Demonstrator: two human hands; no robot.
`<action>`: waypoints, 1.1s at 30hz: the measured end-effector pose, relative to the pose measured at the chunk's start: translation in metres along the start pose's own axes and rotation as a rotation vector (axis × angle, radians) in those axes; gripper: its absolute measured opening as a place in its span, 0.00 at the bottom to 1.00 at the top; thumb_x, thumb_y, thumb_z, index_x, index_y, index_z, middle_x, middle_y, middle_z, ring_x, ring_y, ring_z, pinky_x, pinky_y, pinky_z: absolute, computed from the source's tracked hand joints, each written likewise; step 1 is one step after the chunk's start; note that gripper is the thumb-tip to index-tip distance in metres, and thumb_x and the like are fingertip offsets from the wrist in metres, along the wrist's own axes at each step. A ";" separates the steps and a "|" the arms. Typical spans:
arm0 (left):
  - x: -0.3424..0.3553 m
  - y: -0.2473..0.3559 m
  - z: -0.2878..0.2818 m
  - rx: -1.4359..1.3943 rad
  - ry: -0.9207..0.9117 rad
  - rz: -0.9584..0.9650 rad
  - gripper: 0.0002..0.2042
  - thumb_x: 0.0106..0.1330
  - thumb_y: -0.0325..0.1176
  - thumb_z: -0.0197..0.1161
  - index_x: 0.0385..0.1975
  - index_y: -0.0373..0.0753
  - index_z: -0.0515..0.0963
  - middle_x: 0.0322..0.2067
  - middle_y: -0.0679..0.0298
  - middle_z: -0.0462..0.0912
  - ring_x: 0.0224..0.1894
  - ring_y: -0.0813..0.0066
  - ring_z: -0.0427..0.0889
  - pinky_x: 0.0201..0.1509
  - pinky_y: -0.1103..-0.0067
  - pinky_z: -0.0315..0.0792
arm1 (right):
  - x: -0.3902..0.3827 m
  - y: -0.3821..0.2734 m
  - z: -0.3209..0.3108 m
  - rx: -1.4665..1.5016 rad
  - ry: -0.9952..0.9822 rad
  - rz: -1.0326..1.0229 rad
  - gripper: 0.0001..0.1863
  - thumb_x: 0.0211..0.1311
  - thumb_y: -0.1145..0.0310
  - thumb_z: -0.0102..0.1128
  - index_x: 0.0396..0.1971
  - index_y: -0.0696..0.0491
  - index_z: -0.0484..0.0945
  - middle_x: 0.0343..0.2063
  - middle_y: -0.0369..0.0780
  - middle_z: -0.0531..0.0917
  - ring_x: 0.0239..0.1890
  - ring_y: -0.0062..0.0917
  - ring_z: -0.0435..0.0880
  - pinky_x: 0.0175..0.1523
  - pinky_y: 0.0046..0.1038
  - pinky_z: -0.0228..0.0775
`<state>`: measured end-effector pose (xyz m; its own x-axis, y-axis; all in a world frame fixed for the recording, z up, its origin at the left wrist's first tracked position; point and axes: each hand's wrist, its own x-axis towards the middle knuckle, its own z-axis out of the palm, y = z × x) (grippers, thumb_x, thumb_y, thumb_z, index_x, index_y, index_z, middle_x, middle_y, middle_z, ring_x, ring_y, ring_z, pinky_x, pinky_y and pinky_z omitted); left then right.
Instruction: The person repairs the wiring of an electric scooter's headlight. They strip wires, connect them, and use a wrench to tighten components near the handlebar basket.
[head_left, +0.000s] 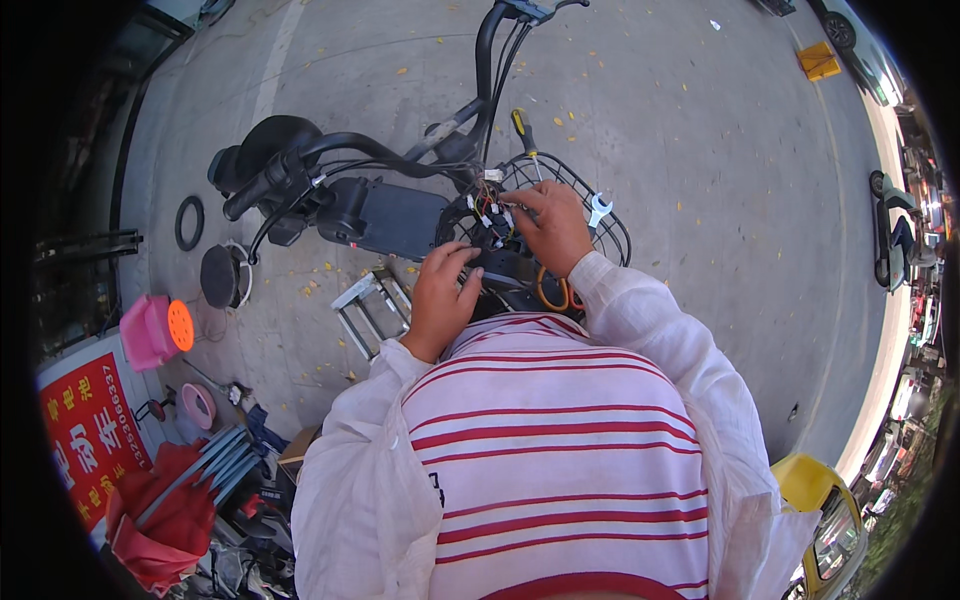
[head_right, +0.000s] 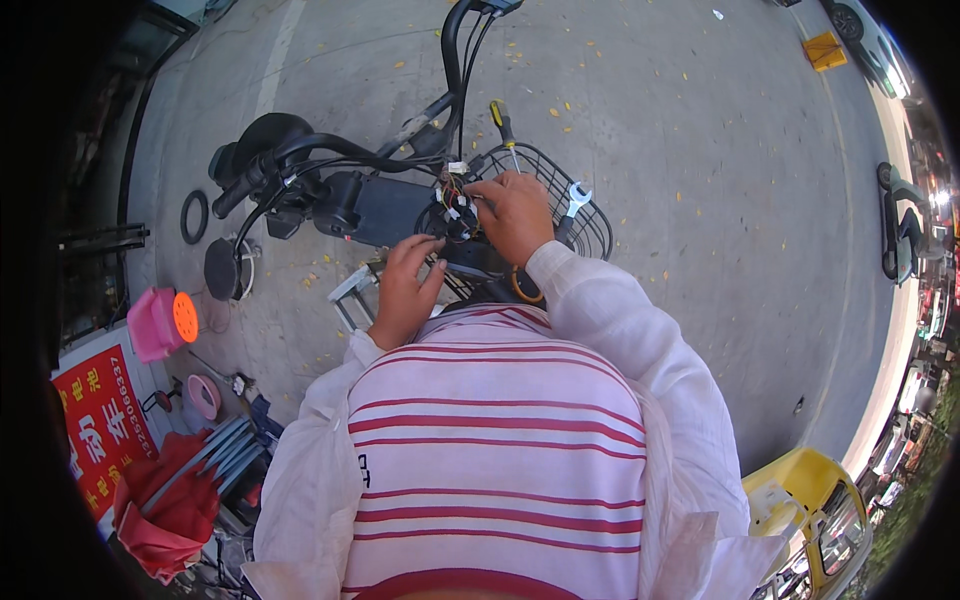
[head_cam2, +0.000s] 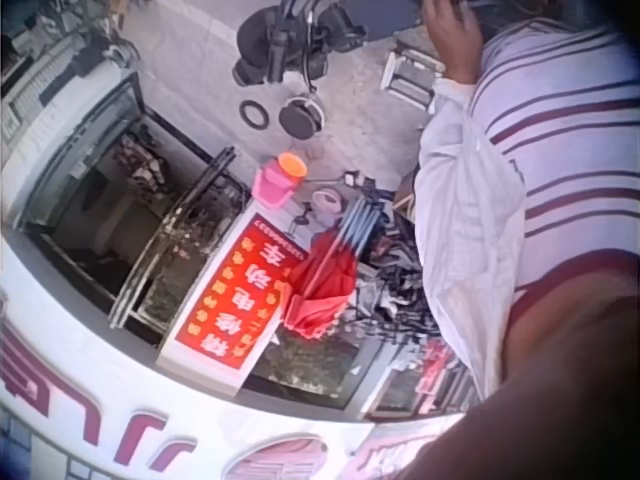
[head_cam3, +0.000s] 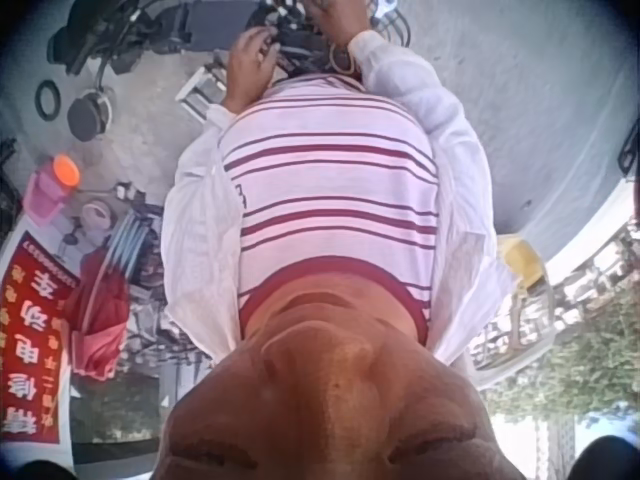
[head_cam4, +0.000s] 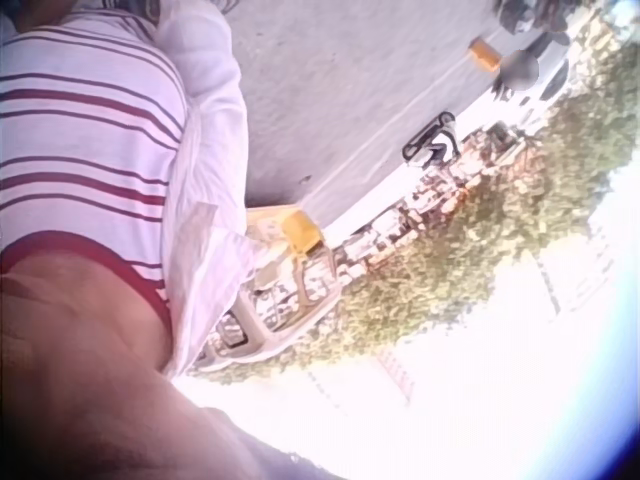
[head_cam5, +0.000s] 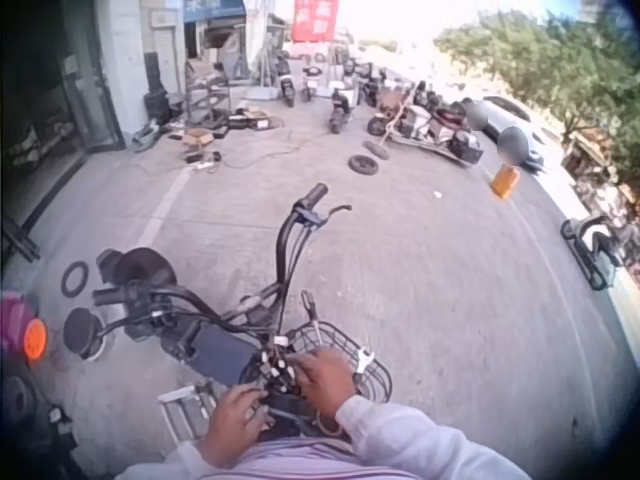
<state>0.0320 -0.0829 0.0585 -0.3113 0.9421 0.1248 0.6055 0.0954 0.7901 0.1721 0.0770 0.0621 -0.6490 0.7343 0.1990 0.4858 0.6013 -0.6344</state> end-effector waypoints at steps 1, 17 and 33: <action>-0.001 0.000 0.000 -0.003 -0.002 -0.006 0.13 0.59 0.29 0.63 0.43 0.35 0.79 0.46 0.53 0.77 0.50 0.53 0.75 0.55 0.68 0.68 | 0.002 0.001 0.003 0.017 -0.023 0.001 0.12 0.54 0.73 0.61 0.39 0.46 0.84 0.29 0.41 0.78 0.37 0.37 0.76 0.44 0.37 0.64; -0.008 -0.011 -0.001 -0.018 0.010 -0.032 0.12 0.58 0.29 0.63 0.42 0.35 0.79 0.45 0.54 0.77 0.49 0.54 0.75 0.54 0.68 0.69 | -0.003 0.022 -0.015 0.287 -0.004 0.217 0.05 0.53 0.75 0.52 0.28 0.57 0.77 0.28 0.42 0.78 0.35 0.32 0.77 0.43 0.30 0.68; -0.007 -0.006 0.002 -0.040 -0.034 -0.037 0.12 0.59 0.30 0.62 0.42 0.35 0.79 0.46 0.53 0.77 0.50 0.53 0.75 0.55 0.68 0.69 | -0.031 0.047 -0.022 0.294 0.014 0.372 0.06 0.59 0.75 0.52 0.33 0.58 0.78 0.32 0.40 0.79 0.36 0.25 0.78 0.43 0.24 0.68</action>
<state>0.0318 -0.0895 0.0516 -0.3075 0.9486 0.0751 0.5639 0.1181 0.8173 0.2281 0.0891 0.0422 -0.4538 0.8881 -0.0730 0.4959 0.1836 -0.8487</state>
